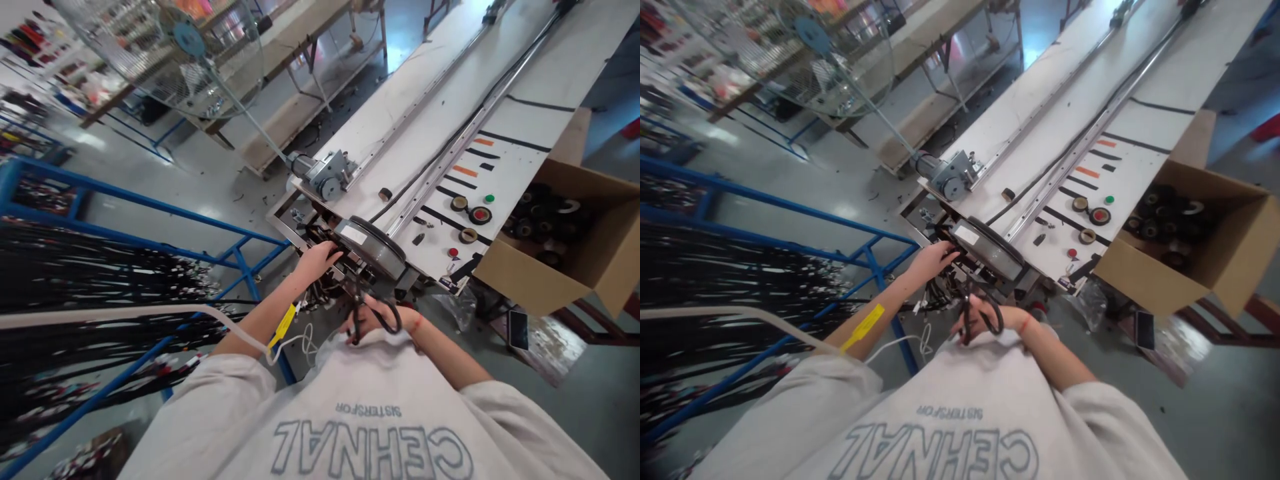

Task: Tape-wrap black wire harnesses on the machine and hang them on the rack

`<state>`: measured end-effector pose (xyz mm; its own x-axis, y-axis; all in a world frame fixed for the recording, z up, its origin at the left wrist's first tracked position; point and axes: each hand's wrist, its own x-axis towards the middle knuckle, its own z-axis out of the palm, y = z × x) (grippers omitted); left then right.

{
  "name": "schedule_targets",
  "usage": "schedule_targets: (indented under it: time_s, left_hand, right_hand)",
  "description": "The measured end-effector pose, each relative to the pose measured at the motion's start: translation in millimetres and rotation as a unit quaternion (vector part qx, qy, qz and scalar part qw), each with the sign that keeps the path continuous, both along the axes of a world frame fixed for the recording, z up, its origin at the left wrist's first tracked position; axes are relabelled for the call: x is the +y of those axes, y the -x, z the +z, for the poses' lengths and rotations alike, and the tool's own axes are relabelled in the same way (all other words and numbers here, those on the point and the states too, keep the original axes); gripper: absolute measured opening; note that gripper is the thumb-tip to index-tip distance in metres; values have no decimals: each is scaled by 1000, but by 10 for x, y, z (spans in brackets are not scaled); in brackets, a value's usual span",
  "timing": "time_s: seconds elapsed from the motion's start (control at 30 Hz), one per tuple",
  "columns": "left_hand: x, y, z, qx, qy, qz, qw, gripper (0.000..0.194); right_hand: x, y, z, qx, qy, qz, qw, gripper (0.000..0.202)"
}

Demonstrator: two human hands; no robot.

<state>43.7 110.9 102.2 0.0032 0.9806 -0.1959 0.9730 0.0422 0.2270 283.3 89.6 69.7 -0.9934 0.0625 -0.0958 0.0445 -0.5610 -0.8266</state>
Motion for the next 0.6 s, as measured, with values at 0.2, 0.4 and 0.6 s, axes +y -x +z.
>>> schedule_targets:
  time_s: [0.2, 0.4, 0.6]
  left_hand:
    - [-51, -50, -4, 64, 65, 6, 996, 30]
    - [141, -113, -383, 135, 122, 43, 982, 34]
    - [239, -259, -681, 47, 80, 153, 984, 50]
  right_hand:
    - [-13, 164, -42, -156, -7, -110, 981, 68]
    - [196, -996, -175, -332, -177, -413, 829, 58]
    - [579, -1110, -181, -457, -411, -548, 568, 31]
